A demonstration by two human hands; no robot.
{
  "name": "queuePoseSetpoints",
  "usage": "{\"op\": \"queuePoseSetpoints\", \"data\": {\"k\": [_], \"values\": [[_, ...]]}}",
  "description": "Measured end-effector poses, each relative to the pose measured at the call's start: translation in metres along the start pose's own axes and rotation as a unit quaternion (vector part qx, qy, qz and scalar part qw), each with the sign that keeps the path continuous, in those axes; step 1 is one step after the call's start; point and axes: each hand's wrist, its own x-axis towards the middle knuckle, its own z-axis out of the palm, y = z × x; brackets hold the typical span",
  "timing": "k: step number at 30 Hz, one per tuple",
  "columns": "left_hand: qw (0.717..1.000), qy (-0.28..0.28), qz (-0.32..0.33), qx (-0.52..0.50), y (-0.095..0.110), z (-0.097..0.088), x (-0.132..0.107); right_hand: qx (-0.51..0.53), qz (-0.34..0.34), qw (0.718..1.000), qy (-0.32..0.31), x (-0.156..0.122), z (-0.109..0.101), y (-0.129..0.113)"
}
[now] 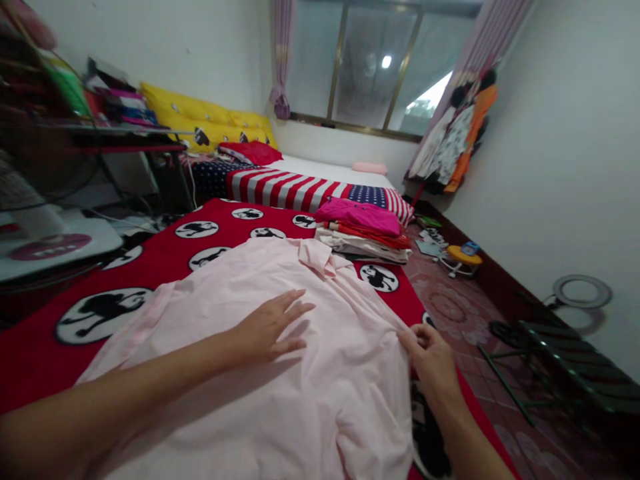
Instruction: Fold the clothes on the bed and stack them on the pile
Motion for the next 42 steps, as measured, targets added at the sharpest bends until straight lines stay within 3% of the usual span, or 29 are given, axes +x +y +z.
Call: {"op": "queuePoseSetpoints", "data": {"k": [3, 6, 10, 13, 16, 19, 21, 25, 28, 33, 37, 39, 42], "values": [[0.999, -0.018, -0.021, 0.038, -0.009, 0.017, -0.004, -0.084, 0.006, 0.996, -0.014, 0.000, -0.011, 0.016], [0.998, -0.002, -0.013, 0.056, -0.015, 0.027, -0.014, -0.215, -0.025, 0.975, -0.047, 0.005, -0.021, 0.024], [0.998, 0.003, -0.012, 0.061, -0.014, 0.030, -0.019, -0.313, -0.087, 0.946, 0.004, 0.025, -0.017, 0.006], [0.998, -0.004, -0.013, 0.059, -0.012, 0.028, -0.018, -0.279, -0.115, 0.953, -0.012, 0.048, 0.011, -0.022], [0.998, -0.011, -0.017, 0.058, -0.011, 0.026, -0.018, -0.262, -0.094, 0.959, -0.058, 0.071, 0.054, -0.044], [0.998, -0.015, -0.018, 0.054, -0.012, 0.027, -0.018, -0.296, -0.094, 0.948, -0.073, 0.093, 0.092, -0.054], [0.999, -0.015, -0.016, 0.046, -0.013, 0.028, -0.019, -0.308, -0.115, 0.941, -0.078, 0.107, 0.104, -0.056], [1.000, -0.004, -0.011, 0.019, -0.016, 0.030, -0.020, -0.312, -0.124, 0.942, -0.013, 0.127, 0.100, -0.046], [1.000, 0.001, -0.004, -0.005, -0.017, 0.031, -0.021, -0.366, -0.080, 0.926, 0.045, 0.135, 0.091, -0.028], [1.000, 0.006, -0.001, -0.012, -0.016, 0.029, -0.022, -0.447, -0.037, 0.894, 0.000, 0.143, 0.089, -0.023], [1.000, 0.003, 0.001, -0.010, -0.015, 0.027, -0.021, -0.493, -0.094, 0.865, 0.005, 0.135, 0.095, -0.051], [1.000, 0.000, 0.002, -0.016, -0.014, 0.026, -0.021, -0.446, -0.173, 0.878, 0.004, 0.114, 0.107, -0.065], [1.000, -0.002, -0.001, -0.026, -0.014, 0.027, -0.022, -0.313, -0.239, 0.913, -0.105, 0.068, 0.134, -0.078]]}}
